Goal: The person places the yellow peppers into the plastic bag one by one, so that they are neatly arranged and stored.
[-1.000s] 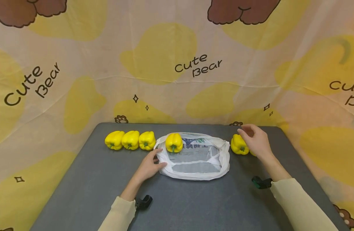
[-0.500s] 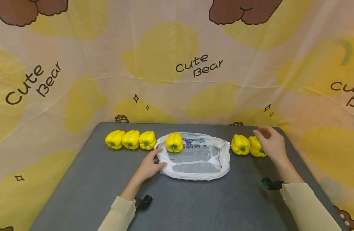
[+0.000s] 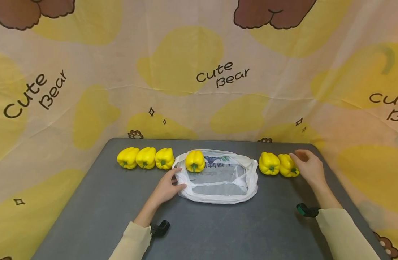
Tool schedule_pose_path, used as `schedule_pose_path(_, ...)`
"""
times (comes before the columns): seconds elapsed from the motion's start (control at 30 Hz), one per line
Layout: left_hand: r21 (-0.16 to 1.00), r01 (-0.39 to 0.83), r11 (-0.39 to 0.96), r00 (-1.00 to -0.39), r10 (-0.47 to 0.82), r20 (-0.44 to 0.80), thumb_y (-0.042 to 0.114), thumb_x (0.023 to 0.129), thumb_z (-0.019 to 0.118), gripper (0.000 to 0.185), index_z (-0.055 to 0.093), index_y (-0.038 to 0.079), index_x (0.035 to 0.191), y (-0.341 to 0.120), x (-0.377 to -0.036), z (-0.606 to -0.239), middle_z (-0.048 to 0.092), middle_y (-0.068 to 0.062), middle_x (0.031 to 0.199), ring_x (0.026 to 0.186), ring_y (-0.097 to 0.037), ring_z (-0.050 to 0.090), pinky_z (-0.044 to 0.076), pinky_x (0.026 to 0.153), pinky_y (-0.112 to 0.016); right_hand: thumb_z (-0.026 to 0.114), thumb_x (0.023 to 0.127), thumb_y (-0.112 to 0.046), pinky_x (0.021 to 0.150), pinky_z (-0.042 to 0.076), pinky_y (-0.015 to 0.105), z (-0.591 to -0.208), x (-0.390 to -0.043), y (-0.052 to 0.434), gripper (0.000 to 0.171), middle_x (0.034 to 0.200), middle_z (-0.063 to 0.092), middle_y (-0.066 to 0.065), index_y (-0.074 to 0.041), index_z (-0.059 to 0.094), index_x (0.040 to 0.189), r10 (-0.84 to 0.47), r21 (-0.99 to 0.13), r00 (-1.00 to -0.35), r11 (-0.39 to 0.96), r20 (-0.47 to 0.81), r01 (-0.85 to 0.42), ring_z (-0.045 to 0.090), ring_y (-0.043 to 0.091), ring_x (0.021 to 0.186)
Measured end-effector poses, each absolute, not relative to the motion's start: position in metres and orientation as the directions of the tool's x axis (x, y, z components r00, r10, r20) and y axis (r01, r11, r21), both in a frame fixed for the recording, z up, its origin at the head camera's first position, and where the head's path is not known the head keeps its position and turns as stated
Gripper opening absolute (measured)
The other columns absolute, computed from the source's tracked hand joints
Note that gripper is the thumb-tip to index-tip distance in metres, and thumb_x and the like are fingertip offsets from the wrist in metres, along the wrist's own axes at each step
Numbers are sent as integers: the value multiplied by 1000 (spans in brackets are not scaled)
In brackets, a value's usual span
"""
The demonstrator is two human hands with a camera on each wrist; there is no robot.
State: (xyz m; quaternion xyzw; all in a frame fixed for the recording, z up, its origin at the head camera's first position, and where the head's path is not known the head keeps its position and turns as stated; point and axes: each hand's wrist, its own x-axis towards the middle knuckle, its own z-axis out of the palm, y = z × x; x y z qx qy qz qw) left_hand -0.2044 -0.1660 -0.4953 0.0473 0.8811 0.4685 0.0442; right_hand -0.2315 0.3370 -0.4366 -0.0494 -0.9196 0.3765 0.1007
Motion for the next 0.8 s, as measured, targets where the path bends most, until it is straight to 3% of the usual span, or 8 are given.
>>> schedule_pose_path(0.5, 833, 43, 552, -991, 128, -34, 13, 89, 78, 63, 52, 9, 146, -168, -205, -495, 45, -23, 151, 123, -43, 59, 51, 101, -53, 54, 100, -56, 98, 41, 66, -457, -237, 341, 80, 145, 42, 36, 8, 42, 146, 132, -703, -989, 709, 60, 52, 42, 53, 127)
schedule_pose_path(0.8, 833, 41, 552, -991, 126, -34, 13, 89, 78, 63, 52, 9, 146, -168, -204, -496, 45, -24, 151, 122, -43, 59, 51, 101, -53, 58, 99, -56, 90, 46, 55, -462, -235, 339, 80, 143, 45, 34, 6, 43, 147, 141, -717, -988, 695, 59, 56, 48, 48, 121)
